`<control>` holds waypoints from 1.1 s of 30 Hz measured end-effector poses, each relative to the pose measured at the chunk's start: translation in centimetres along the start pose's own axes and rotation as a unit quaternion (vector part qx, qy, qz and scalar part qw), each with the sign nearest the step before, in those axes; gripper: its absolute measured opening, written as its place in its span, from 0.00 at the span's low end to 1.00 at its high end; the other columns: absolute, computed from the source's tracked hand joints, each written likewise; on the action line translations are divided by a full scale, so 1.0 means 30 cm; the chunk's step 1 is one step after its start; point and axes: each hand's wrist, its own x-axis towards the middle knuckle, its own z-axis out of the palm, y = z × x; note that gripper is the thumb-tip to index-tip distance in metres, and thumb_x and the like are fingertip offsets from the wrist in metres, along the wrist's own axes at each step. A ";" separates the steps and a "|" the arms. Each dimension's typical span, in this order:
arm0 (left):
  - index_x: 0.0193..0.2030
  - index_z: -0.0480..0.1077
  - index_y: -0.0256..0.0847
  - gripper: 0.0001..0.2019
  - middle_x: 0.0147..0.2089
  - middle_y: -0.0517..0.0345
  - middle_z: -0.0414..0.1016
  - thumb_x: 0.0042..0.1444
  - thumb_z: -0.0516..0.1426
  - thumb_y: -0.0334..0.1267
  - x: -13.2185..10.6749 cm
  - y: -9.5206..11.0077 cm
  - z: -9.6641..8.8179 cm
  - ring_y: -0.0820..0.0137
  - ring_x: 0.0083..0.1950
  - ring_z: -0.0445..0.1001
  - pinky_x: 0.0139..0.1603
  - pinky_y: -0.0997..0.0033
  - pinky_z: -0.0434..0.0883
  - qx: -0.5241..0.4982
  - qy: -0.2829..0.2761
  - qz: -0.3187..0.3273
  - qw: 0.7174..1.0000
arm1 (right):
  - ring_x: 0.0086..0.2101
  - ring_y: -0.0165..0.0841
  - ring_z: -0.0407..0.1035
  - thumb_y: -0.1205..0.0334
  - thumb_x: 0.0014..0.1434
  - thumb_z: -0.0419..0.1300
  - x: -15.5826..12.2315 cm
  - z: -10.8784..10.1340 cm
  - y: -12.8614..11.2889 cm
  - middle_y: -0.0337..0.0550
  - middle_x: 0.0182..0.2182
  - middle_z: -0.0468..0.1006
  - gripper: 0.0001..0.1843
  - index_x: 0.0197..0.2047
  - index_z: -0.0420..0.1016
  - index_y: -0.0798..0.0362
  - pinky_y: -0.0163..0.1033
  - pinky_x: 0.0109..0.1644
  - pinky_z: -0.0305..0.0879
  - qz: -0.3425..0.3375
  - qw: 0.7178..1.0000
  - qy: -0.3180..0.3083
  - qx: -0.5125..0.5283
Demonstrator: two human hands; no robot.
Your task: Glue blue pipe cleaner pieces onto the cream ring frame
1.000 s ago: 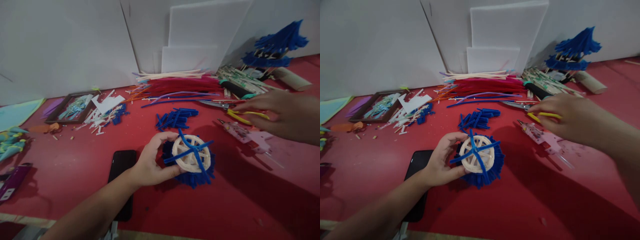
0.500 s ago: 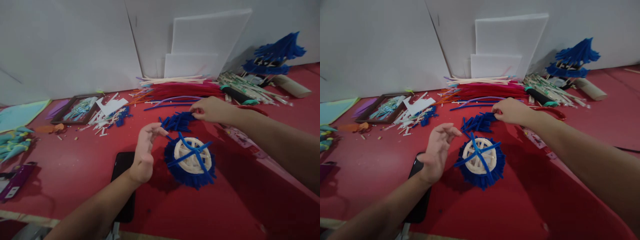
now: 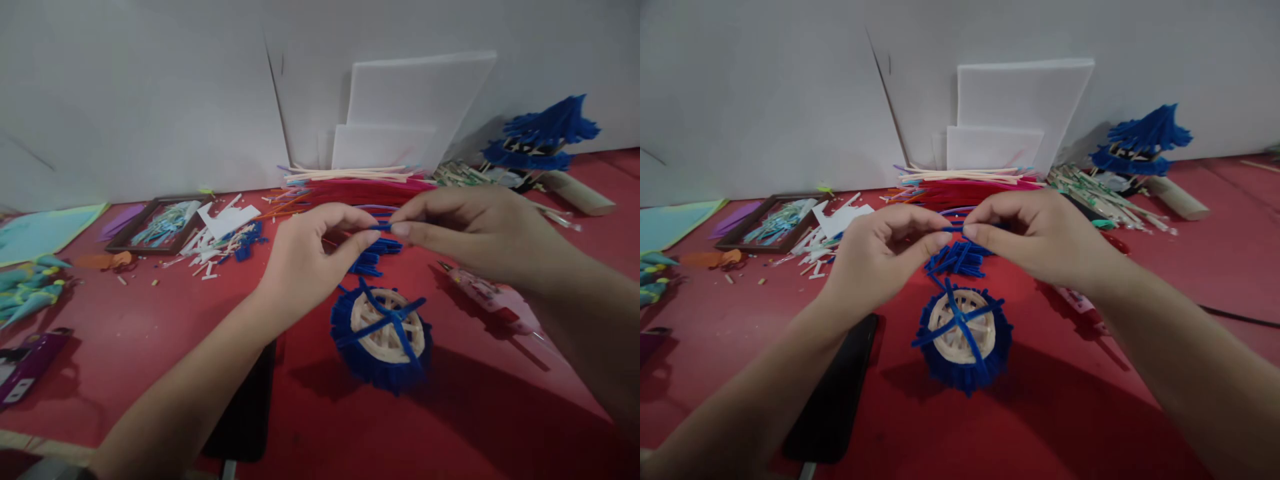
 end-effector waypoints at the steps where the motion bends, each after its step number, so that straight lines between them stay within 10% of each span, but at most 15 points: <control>1: 0.39 0.80 0.40 0.03 0.38 0.57 0.87 0.60 0.66 0.36 -0.003 0.010 0.006 0.70 0.37 0.83 0.38 0.74 0.79 0.003 0.004 0.006 1.000 | 0.24 0.30 0.68 0.35 0.58 0.67 -0.008 0.003 -0.016 0.36 0.23 0.77 0.22 0.32 0.82 0.46 0.37 0.27 0.68 0.010 0.999 -0.004 0.032; 10: 0.34 0.78 0.40 0.06 0.33 0.59 0.84 0.63 0.63 0.35 -0.036 0.046 0.014 0.73 0.32 0.79 0.28 0.76 0.72 -0.007 0.033 0.004 0.999 | 0.31 0.34 0.79 0.43 0.53 0.75 -0.067 0.094 -0.041 0.39 0.30 0.84 0.16 0.35 0.84 0.46 0.39 0.36 0.80 0.074 0.967 0.139 0.201; 17: 0.35 0.77 0.41 0.05 0.35 0.58 0.83 0.62 0.64 0.37 -0.049 0.050 0.011 0.71 0.34 0.78 0.32 0.73 0.74 -0.037 -0.002 -0.002 0.999 | 0.38 0.33 0.80 0.56 0.55 0.75 -0.094 0.126 -0.045 0.37 0.35 0.84 0.04 0.34 0.86 0.41 0.39 0.44 0.80 -0.063 0.972 0.202 0.100; 33: 0.36 0.80 0.48 0.06 0.57 0.50 0.74 0.63 0.63 0.33 -0.045 0.103 -0.094 0.56 0.63 0.74 0.67 0.50 0.75 0.161 -0.068 0.194 0.965 | 0.34 0.33 0.79 0.63 0.60 0.71 -0.074 0.001 -0.093 0.37 0.31 0.84 0.06 0.36 0.87 0.39 0.40 0.43 0.81 -0.258 0.965 0.011 0.050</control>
